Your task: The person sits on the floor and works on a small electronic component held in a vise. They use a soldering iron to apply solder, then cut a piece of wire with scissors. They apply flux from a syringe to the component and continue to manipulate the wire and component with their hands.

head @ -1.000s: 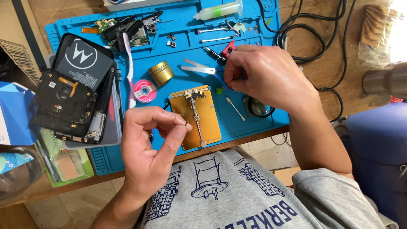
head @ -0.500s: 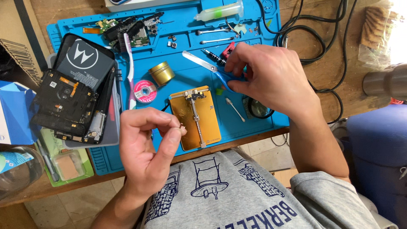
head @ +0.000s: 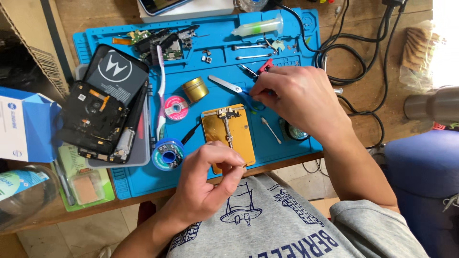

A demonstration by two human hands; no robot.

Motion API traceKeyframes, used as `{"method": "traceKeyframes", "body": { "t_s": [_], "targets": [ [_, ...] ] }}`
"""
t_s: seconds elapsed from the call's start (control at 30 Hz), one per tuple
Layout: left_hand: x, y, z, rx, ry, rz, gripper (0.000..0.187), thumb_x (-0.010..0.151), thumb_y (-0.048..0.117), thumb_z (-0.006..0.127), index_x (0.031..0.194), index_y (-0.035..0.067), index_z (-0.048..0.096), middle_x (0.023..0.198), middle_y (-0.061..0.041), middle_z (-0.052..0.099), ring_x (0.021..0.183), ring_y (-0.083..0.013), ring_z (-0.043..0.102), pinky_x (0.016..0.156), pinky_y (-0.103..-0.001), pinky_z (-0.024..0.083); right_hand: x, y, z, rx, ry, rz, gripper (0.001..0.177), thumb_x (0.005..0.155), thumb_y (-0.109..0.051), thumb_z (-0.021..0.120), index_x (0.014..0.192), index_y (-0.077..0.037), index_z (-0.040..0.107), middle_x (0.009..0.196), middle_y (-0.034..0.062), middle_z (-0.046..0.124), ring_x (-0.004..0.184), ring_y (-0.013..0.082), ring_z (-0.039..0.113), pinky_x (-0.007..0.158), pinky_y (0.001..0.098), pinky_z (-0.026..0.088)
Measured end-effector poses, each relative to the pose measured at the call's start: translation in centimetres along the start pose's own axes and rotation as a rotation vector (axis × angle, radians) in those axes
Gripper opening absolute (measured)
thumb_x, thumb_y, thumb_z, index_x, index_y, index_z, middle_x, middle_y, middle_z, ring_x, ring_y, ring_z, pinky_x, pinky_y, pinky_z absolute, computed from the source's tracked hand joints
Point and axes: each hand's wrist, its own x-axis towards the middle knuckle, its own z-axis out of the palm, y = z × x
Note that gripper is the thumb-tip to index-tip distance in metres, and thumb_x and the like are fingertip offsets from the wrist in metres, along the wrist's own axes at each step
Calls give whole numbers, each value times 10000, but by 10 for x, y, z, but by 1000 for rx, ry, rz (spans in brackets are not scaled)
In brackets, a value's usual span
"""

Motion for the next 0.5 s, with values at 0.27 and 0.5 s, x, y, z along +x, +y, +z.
{"method": "traceKeyframes", "body": {
  "t_s": [0.27, 0.5],
  "targets": [
    [4, -4, -2, 4, 109, -29, 289, 1107, 87, 749, 1323, 103, 557, 1035, -105, 757, 847, -173, 747, 786, -283, 650, -30, -49, -34, 739, 21, -165, 332, 1031, -439, 782, 1099, -117, 823, 948, 27, 822, 844, 195, 776, 793, 359, 581],
    [19, -1, -5, 100, 100, -20, 323, 1108, 86, 746, 1367, 83, 554, 1037, -101, 770, 820, -167, 764, 749, -274, 653, -40, -63, -7, 945, 111, -41, 148, 1061, -242, 825, 1021, -107, 778, 869, 18, 755, 762, 192, 657, 732, 335, 512]
  ]
}}
